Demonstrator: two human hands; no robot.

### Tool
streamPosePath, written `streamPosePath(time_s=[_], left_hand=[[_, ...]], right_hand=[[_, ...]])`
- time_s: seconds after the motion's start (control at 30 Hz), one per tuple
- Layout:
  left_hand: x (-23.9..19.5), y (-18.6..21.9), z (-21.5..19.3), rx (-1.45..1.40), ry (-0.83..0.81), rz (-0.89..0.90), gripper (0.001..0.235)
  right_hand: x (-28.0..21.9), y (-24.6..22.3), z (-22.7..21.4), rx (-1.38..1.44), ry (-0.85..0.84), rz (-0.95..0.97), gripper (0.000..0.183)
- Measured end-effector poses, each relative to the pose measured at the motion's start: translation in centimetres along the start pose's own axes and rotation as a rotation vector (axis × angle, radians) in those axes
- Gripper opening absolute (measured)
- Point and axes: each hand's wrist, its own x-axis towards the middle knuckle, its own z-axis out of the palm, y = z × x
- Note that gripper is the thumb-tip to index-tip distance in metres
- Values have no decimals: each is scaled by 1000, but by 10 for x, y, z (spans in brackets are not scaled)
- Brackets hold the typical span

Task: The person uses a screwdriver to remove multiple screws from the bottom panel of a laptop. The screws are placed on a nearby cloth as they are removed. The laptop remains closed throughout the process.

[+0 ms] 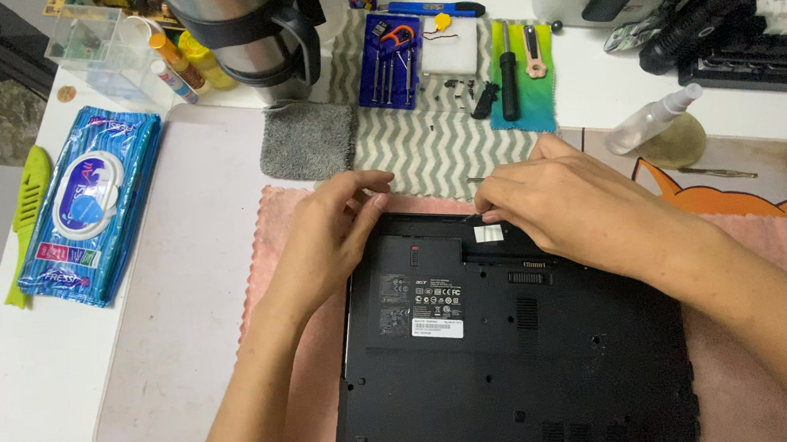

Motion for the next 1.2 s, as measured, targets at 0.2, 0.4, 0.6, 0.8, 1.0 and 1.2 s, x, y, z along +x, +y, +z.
streamPosePath(time_s=[0.2,0.4,0.6,0.8,1.0,1.2], left_hand=[[-4,0,-1,3,-24,-112,29],[-4,-12,5,-53,-15,-40,28],[-6,-3,0,-72,-12,-102,32],[-7,-20,10,-65,30,-45,30],[-8,-9,5,-77,29,-74,35],[-8,-16,9,-52,32,-44,36]], right_hand=[[11,-15,-12,9,-173,186,23],[16,-8,-6,-58,-216,146,17],[17,-14,-12,-50,-244,179,18],[14,-17,-18,-78,-253,214,21],[14,-20,-19,-18,-261,250,18],[13,-14,-12,-80,-244,188,15]])
